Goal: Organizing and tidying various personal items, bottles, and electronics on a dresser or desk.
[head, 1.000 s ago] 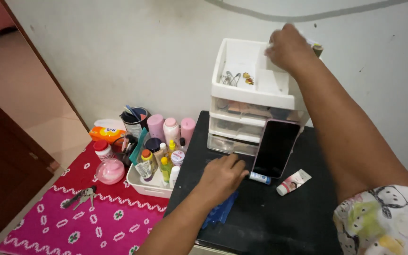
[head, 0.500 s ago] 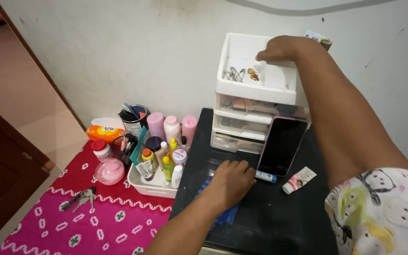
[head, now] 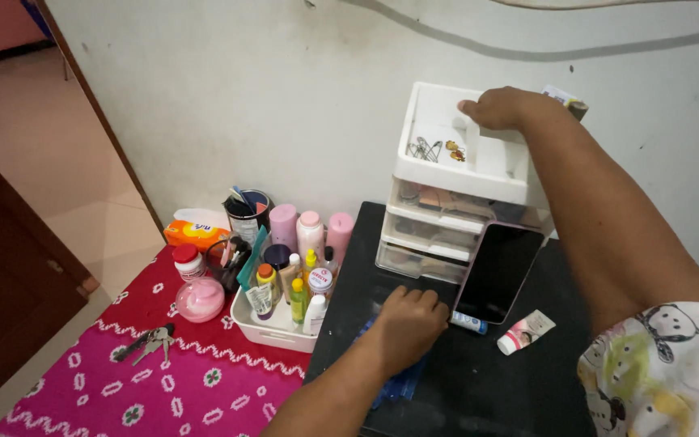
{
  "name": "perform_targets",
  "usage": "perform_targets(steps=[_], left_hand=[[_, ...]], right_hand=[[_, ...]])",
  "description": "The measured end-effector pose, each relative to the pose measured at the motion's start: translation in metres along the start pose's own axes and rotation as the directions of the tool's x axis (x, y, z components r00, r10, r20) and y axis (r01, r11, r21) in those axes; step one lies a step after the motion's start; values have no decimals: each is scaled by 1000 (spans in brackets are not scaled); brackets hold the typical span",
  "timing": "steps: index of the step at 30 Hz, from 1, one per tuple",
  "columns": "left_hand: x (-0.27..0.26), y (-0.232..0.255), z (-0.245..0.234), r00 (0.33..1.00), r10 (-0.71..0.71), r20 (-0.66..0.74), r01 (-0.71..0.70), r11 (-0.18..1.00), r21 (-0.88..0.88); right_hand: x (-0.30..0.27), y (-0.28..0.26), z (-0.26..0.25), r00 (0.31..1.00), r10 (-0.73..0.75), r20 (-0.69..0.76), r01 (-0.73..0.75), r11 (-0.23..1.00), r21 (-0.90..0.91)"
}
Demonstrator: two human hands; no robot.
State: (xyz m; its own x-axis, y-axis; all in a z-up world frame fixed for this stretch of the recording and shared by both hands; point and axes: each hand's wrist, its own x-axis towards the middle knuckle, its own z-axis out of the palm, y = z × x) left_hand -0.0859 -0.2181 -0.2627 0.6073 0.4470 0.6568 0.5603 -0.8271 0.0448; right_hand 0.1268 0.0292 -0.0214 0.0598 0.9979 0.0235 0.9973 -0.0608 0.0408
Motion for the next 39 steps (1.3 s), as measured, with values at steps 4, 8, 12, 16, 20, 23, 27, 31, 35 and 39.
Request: perform_targets(steps=[4,8,12,16,20,23,27,31,35,39], left_hand=[[0,-2,10,998,6,57,-6,1000,2],[0,-1,9,996,1,84,-3,1000,25],[0,-2,7,997,-5,83,1,999,46],[-2,-5,10,998,0,61,-2,999,34],[-1,-6,10,997,3,71,-6,999,45],[-1,-6,10,998,-6,55,4,999,37],[5,-11,-10,997,-63,36,65,995,-77],[29,-5,-66,970,-127,-207,88,978,-187],[78,-13,-104,903,-137,-407,63,980,-188],[157,-58,-113,945,-141,-294,130,990,-55]], right_hand=[[-1,7,0,1000,6,1,-6,995,96],[9,13,4,999,36,-5,-35,981,191],[45,27,21,999,-27,-19,31,979,203],[68,31,27,992,-94,-86,96,995,9],[11,0,4,990,27,-137,-16,997,80],[-27,-15,-13,949,176,-262,-131,974,183],[-69,-1,-35,899,136,-416,11,943,331],[-167,17,-42,909,86,-409,86,920,383],[-261,58,-10,891,15,-454,160,925,345],[-290,112,31,851,117,-512,148,881,449]])
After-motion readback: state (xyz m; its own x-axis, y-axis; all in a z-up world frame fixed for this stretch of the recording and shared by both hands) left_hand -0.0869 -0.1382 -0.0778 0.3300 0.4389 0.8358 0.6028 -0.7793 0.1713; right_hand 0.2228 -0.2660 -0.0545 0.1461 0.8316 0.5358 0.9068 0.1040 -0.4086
